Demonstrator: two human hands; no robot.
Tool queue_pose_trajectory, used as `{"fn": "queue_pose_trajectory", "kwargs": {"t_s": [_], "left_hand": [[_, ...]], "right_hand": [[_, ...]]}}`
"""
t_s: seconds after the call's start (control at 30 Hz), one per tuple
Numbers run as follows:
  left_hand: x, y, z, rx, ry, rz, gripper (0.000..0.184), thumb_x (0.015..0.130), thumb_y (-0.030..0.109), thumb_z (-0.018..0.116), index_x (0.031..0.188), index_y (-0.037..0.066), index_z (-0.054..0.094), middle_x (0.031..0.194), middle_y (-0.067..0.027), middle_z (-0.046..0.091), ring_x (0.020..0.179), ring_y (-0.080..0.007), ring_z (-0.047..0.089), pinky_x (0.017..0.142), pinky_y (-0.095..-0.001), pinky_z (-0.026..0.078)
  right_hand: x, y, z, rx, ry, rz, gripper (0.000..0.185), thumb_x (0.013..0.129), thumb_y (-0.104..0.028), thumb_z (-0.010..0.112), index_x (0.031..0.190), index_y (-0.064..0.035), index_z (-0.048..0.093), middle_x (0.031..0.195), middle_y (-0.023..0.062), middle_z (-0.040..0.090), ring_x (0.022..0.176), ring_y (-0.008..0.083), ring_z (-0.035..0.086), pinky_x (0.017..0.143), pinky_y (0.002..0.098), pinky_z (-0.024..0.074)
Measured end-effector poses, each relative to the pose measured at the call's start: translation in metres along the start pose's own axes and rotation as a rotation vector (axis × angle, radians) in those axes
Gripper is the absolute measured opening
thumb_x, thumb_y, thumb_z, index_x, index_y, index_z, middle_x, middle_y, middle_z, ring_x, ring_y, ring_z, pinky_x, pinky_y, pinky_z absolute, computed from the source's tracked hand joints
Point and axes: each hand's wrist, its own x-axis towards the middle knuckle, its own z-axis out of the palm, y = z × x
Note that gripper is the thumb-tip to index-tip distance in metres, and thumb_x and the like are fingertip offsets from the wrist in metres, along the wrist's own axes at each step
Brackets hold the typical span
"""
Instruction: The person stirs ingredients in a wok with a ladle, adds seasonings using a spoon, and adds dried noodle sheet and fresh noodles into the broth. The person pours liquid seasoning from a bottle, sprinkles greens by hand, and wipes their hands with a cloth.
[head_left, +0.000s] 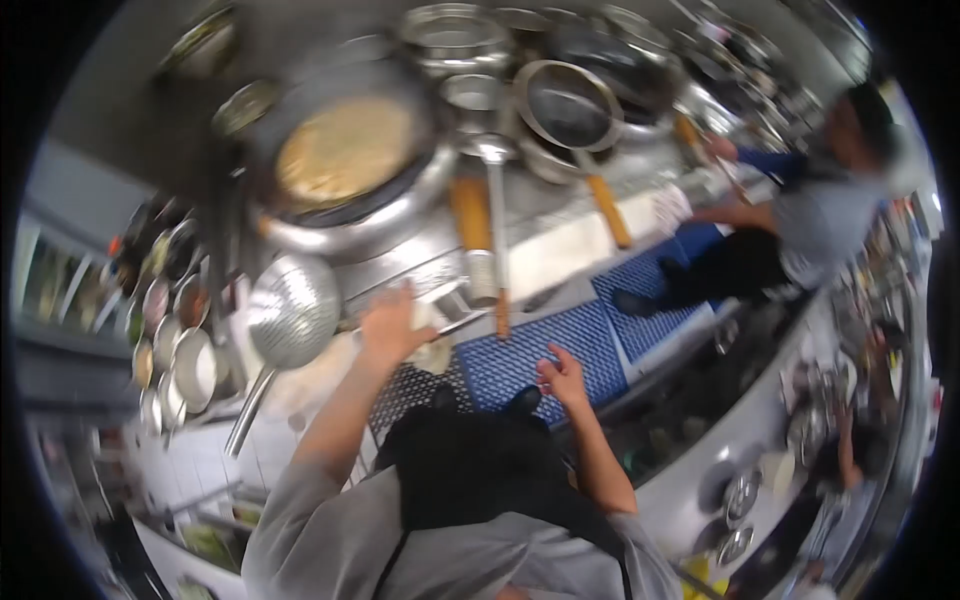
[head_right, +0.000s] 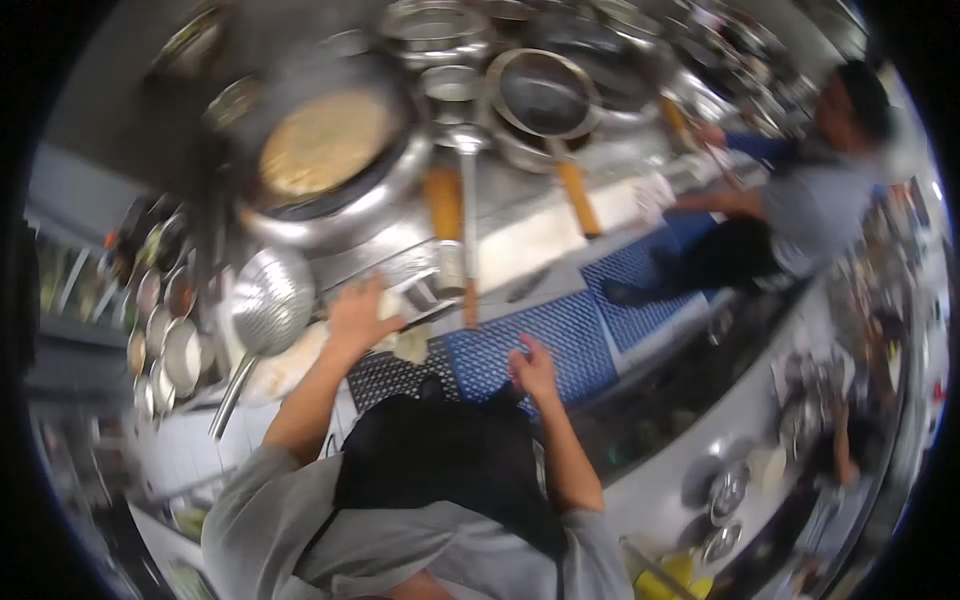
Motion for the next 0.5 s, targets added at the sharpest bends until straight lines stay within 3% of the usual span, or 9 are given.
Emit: {"fn": "queue_pose_trajectory", "kwargs": {"t_s": [0.03,0.07,0.1,0.2,0.23,0.33,0.43,0.47,0.5], "left_hand": [[-0.001,-0.002,0.003,0.013,-0.008,0.022,0.109,0.07,0.064,0.077,0.154,0.008,0.036,0.134,-0.0262,0.054,0.126,-0.0434,0.05,0.101,-0.0581,0.042],[-0.004,0.003,0.003,0.086,0.093,0.035,0.105,0.068,0.061,0.08,0.151,0.008,0.043,0.137,-0.0266,0.053,0.127,-0.0433,0.048,0.101,-0.0524,0.043],[-0.008,0.014,-0.01,0.032,0.125,0.034,0.098,0.07,0.049,0.084,0.149,0.007,0.045,0.139,-0.0259,0.051,0.13,-0.0428,0.044,0.104,-0.0522,0.041],[-0.002,0.023,-0.013,-0.164,0.403,0.295,0.088,0.071,0.031,0.086,0.146,0.007,0.047,0.14,-0.0235,0.05,0.13,-0.0424,0.043,0.106,-0.0507,0.04],[-0.002,0.034,-0.018,-0.269,0.447,0.363,0.074,0.073,0.018,0.084,0.14,0.006,0.054,0.137,-0.0216,0.052,0.126,-0.0426,0.046,0.105,-0.0493,0.041],[0.005,0.076,-0.028,-0.433,0.336,0.593,0.068,0.07,0.014,0.085,0.133,0.007,0.06,0.136,-0.0219,0.051,0.123,-0.0436,0.049,0.101,-0.0509,0.045],[0.02,0.133,-0.025,-0.428,0.305,0.789,0.066,0.07,0.014,0.085,0.132,0.009,0.062,0.138,-0.0183,0.052,0.122,-0.0394,0.051,0.101,-0.0513,0.045],[0.027,0.147,-0.02,-0.425,0.307,0.868,0.067,0.071,0.014,0.085,0.133,0.01,0.062,0.139,-0.0176,0.052,0.123,-0.0388,0.051,0.101,-0.0515,0.045],[0.036,0.176,-0.013,-0.456,0.288,0.933,0.067,0.071,0.014,0.085,0.133,0.01,0.062,0.139,-0.0176,0.052,0.123,-0.0388,0.051,0.101,-0.0515,0.045]], "right_hand": [[-0.002,0.021,-0.015,-0.022,0.038,0.016,0.056,0.092,-0.018,0.072,0.143,-0.0061,0.051,0.075,0.0073,0.065,0.059,0.0114,0.061,0.048,0.0257,0.048],[-0.01,0.035,-0.029,-0.041,0.079,0.036,0.056,0.092,-0.019,0.072,0.143,-0.0062,0.052,0.074,0.0073,0.065,0.059,0.0117,0.061,0.047,0.0256,0.0478],[-0.022,0.035,-0.04,-0.093,0.134,0.036,0.05,0.092,-0.02,0.072,0.138,-0.0062,0.057,0.072,0.0076,0.066,0.059,0.0139,0.062,0.05,0.0283,0.0483],[-0.035,0.058,-0.079,-0.24,0.293,0.059,0.045,0.09,-0.02,0.073,0.132,-0.0053,0.062,0.071,0.0074,0.067,0.061,0.0152,0.064,0.056,0.0313,0.0496],[-0.034,0.068,-0.093,-0.321,0.339,-0.048,0.044,0.093,-0.017,0.071,0.133,-0.0036,0.061,0.075,0.0055,0.067,0.061,0.0116,0.062,0.049,0.0293,0.0485],[-0.065,0.038,-0.126,-0.31,0.522,-0.05,0.043,0.092,-0.018,0.072,0.131,-0.0044,0.063,0.087,0.01,0.073,0.068,0.0176,0.068,0.063,0.0339,0.0551],[-0.087,0.018,-0.167,-0.603,0.688,-0.137,0.045,0.091,-0.023,0.072,0.133,-0.0072,0.063,0.099,0.0135,0.076,0.082,0.0277,0.073,0.078,0.0391,0.0569],[-0.098,0.004,-0.177,-0.535,0.701,-0.077,0.05,0.09,-0.028,0.075,0.134,-0.0095,0.063,0.106,0.0146,0.076,0.094,0.0316,0.074,0.084,0.0391,0.0564],[-0.115,0.008,-0.197,-0.524,0.77,-0.052,0.05,0.09,-0.028,0.075,0.134,-0.0095,0.063,0.106,0.0146,0.076,0.094,0.0316,0.074,0.084,0.0391,0.0564]]}}
